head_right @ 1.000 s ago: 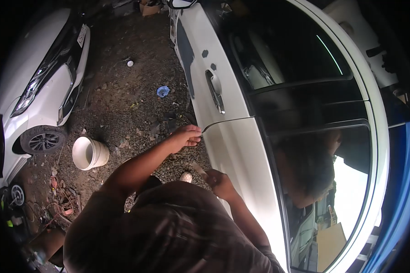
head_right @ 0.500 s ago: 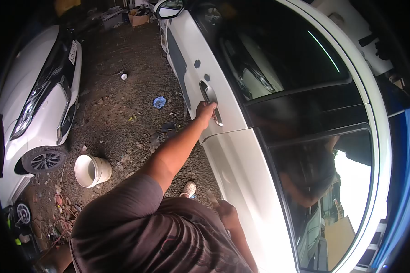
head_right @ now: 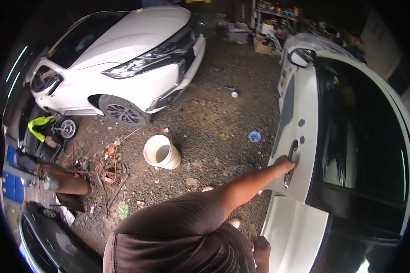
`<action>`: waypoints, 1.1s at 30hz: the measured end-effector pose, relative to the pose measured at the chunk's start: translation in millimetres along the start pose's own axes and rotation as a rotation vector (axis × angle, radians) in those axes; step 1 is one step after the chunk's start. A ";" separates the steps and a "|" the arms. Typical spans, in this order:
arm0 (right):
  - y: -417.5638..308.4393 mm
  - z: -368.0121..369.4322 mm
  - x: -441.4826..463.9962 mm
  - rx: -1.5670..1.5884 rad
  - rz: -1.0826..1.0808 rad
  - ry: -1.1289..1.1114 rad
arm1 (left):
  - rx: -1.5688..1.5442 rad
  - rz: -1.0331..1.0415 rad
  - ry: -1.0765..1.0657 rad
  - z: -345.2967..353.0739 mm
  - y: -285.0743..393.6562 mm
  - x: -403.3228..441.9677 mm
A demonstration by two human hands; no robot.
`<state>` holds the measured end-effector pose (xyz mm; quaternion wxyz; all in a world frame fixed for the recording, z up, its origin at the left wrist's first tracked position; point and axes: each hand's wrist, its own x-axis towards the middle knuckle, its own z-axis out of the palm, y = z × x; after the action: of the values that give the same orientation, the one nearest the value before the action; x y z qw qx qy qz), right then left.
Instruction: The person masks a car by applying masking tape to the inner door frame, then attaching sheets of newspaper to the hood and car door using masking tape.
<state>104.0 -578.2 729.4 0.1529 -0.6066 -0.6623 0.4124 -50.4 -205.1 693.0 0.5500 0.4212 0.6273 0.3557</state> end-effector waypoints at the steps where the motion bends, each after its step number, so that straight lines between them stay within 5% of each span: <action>1: -4.6 -1.2 13.9 -0.072 -0.099 -0.006 | 0.012 0.012 -0.008 -18.0 -1.6 -0.6; 3: -17.2 -2.3 30.9 0.118 -0.121 0.016 | 0.069 0.011 0.009 -44.6 -7.4 -1.0; 7: -15.7 -3.7 63.0 -0.083 -0.203 -0.105 | 0.164 0.019 0.043 -100.0 -8.9 0.7; 9: -11.5 4.5 74.1 0.310 0.118 -0.164 | 0.166 0.008 0.049 -121.1 -12.3 1.3; 17: -12.1 -3.9 107.6 0.505 0.097 -0.143 | 0.269 0.078 0.161 -149.8 -28.8 -15.2; 19: -10.8 -19.1 112.4 0.880 0.300 -0.109 | 0.286 0.071 0.137 -153.8 -40.3 -30.5; 22: -71.1 -51.3 119.1 1.110 0.190 0.035 | 0.060 0.118 0.064 -151.4 -68.5 -74.6; 24: -74.1 -78.1 139.6 1.155 0.011 0.062 | 0.398 0.641 0.226 -117.6 -157.4 -30.8; 28: -113.2 -114.5 164.9 1.200 -0.216 0.239 | 0.519 0.597 0.069 -129.5 -131.3 -89.0; 31: -125.3 -120.8 175.8 1.240 -0.320 0.165 | 0.325 0.250 -0.043 -150.7 -69.0 -143.6; 33: -128.8 -111.7 181.1 1.195 -0.340 0.209 | 0.380 0.323 0.008 -152.4 -63.9 -156.4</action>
<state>56.0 -359.8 838.3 0.5929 -0.3395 -0.3862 0.6197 -203.7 -371.4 717.6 0.3945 0.6105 0.6097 0.3163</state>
